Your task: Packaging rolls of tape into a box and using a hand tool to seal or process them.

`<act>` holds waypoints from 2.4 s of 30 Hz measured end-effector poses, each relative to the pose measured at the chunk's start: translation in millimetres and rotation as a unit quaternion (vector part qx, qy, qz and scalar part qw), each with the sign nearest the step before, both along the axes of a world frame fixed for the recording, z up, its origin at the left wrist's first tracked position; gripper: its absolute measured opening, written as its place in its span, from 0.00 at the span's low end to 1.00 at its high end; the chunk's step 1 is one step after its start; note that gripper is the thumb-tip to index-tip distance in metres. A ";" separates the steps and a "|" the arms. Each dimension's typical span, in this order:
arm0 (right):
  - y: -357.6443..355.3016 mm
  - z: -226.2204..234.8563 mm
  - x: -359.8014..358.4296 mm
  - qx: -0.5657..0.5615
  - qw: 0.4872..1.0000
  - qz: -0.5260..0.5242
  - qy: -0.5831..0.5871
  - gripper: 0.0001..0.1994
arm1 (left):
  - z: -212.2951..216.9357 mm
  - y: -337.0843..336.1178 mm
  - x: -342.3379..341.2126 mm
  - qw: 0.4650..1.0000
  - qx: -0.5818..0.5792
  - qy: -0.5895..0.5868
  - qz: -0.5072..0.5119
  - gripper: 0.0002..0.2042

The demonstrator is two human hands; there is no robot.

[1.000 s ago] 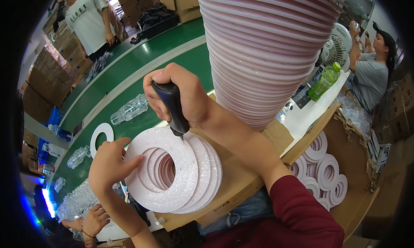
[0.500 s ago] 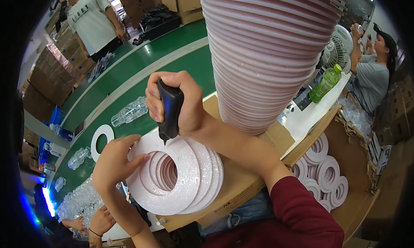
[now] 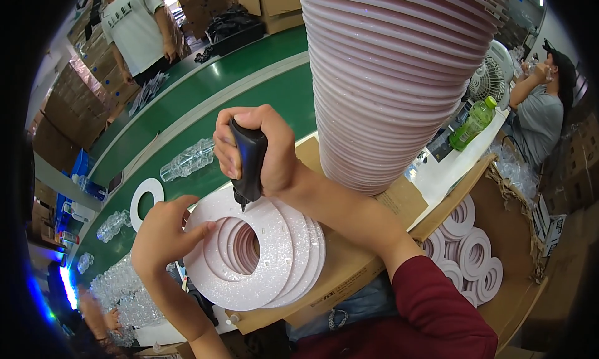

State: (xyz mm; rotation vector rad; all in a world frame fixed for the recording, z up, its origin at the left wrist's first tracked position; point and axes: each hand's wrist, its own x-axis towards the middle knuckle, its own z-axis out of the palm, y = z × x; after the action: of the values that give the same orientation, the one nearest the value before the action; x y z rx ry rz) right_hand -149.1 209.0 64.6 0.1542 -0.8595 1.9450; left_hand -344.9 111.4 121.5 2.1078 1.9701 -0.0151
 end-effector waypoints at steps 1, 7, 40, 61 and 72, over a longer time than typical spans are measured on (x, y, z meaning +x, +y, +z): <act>-0.6 0.8 -0.8 0.001 1.000 0.002 -0.002 0.16 | 0.7 -1.1 -0.8 1.000 0.000 0.001 0.001 0.25; 1.2 -4.5 3.5 0.003 1.000 -0.007 -0.018 0.16 | -4.4 3.1 2.1 1.000 -0.001 -0.011 0.001 0.23; 8.0 4.3 9.0 0.031 0.997 -0.062 -0.042 0.17 | -5.3 -1.7 -4.0 0.999 -0.003 -0.029 -0.015 0.31; 5.7 4.7 10.8 0.062 0.997 -0.048 -0.013 0.15 | -7.6 -2.2 -5.9 0.995 0.033 -0.061 -0.071 0.22; 7.0 1.5 7.3 0.047 0.997 -0.048 -0.023 0.15 | -6.3 -4.8 -6.3 0.998 0.030 -0.038 -0.043 0.25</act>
State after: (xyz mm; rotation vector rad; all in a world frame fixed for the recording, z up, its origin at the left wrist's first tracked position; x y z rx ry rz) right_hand -141.8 216.0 66.1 0.1209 -0.9720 1.8253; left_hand -351.2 106.6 115.2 2.1964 1.8585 0.1075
